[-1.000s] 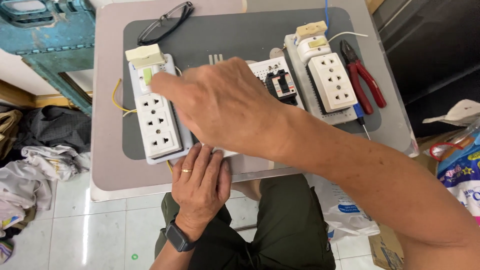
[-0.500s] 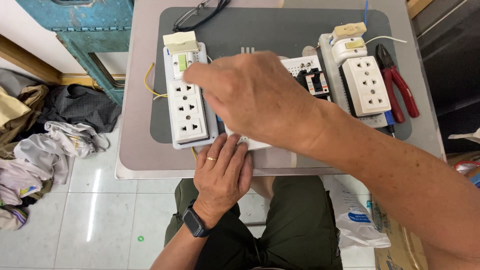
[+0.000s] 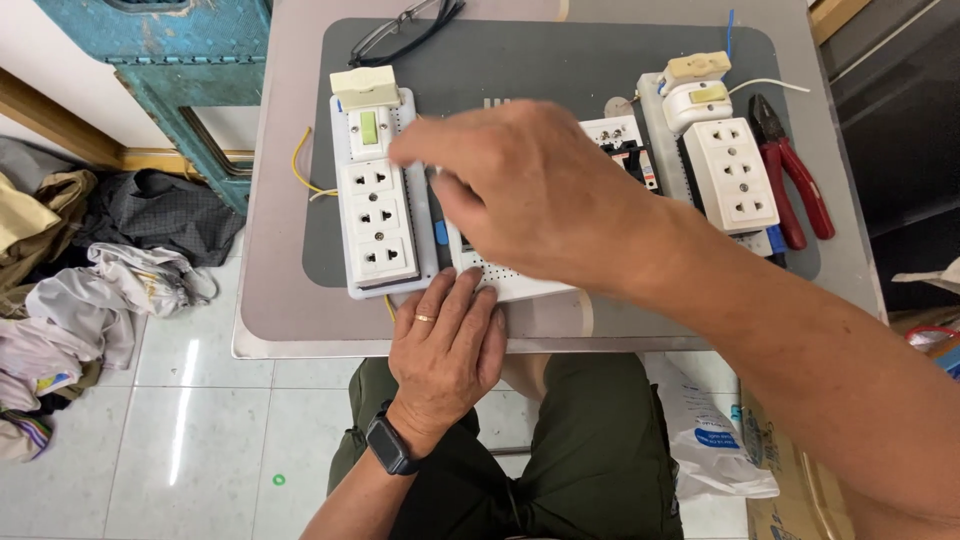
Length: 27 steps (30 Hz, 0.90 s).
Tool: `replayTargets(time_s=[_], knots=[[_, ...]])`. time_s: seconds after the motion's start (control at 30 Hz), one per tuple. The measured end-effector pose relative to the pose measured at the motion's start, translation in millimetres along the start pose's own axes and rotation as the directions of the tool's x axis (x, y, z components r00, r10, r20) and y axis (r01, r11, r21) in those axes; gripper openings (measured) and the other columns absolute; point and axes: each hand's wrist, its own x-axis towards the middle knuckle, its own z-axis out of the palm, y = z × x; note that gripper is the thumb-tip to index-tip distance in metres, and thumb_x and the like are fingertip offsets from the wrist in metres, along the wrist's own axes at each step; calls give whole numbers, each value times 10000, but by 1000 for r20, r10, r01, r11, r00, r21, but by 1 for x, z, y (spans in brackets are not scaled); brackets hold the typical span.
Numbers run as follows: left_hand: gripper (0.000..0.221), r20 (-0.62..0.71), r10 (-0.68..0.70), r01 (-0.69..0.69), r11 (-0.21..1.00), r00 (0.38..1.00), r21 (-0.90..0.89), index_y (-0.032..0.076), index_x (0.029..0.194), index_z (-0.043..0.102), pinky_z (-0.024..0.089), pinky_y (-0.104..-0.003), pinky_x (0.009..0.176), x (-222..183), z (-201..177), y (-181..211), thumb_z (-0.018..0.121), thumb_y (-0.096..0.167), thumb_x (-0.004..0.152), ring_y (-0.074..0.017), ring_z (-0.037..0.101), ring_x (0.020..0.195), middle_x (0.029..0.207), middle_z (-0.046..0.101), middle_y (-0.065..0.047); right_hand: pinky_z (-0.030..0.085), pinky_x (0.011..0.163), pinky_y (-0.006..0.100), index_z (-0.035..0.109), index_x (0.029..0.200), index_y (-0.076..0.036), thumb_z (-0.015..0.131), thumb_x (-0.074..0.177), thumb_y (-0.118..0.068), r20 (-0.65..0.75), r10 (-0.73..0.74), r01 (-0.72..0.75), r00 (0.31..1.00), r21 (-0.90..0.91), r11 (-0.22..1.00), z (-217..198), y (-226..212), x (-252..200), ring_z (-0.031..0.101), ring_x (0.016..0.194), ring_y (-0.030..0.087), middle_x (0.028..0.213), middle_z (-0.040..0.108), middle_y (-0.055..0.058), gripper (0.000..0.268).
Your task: Assembling an electrical panel by mounting and wiring circuit breakers and power strips using a screwdriver.
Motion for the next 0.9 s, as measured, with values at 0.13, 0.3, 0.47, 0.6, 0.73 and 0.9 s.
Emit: replayTargets(time_s=[0.13,0.3,0.47,0.6,0.73,0.9], knots=[[155,-6,-2,2,1000,1000,2,55,1014,666,480,-380,757,-1,1,0,598,162,925,-328,666,993,1088,679,-129,489,574,411,586,1208,-14,478,799,107,65,-18,6,998,184,983,-3,-3,-3,628,682,279,1002,708,131,440],[165,-11,9,-9,1000,1000,-4,43,1015,671,487,-380,767,3,-1,1,581,159,938,-324,667,988,1099,682,-133,361,416,420,594,1072,-94,639,897,-87,-54,51,-58,997,-120,991,8,7,-5,531,506,271,607,564,39,180],[158,-13,7,-7,1000,1000,2,54,1000,668,482,-377,738,2,0,0,577,166,935,-323,673,958,1074,684,-127,484,718,497,615,1171,-19,479,832,108,51,-49,39,997,175,984,2,1,2,679,850,304,1077,721,84,387],[164,-27,10,-10,1000,1000,0,46,1002,675,488,-379,743,3,0,1,582,163,935,-326,677,963,1085,688,-134,329,430,374,557,987,-98,666,906,-42,-69,-15,2,998,-185,983,17,8,-2,425,453,222,551,453,23,147],[170,-17,7,-7,1000,1000,7,56,1018,673,489,-378,759,1,1,0,576,171,940,-320,676,982,1104,686,-124,316,400,409,621,1068,-114,618,904,-58,-35,34,-38,999,-125,991,7,9,-2,500,461,272,566,559,55,174],[169,-22,11,-11,1000,1000,6,50,1003,677,488,-376,742,4,0,1,569,161,937,-322,678,968,1083,689,-128,420,532,457,549,1309,-50,561,855,27,123,65,-78,990,105,991,-7,2,-1,559,620,313,764,623,112,461]])
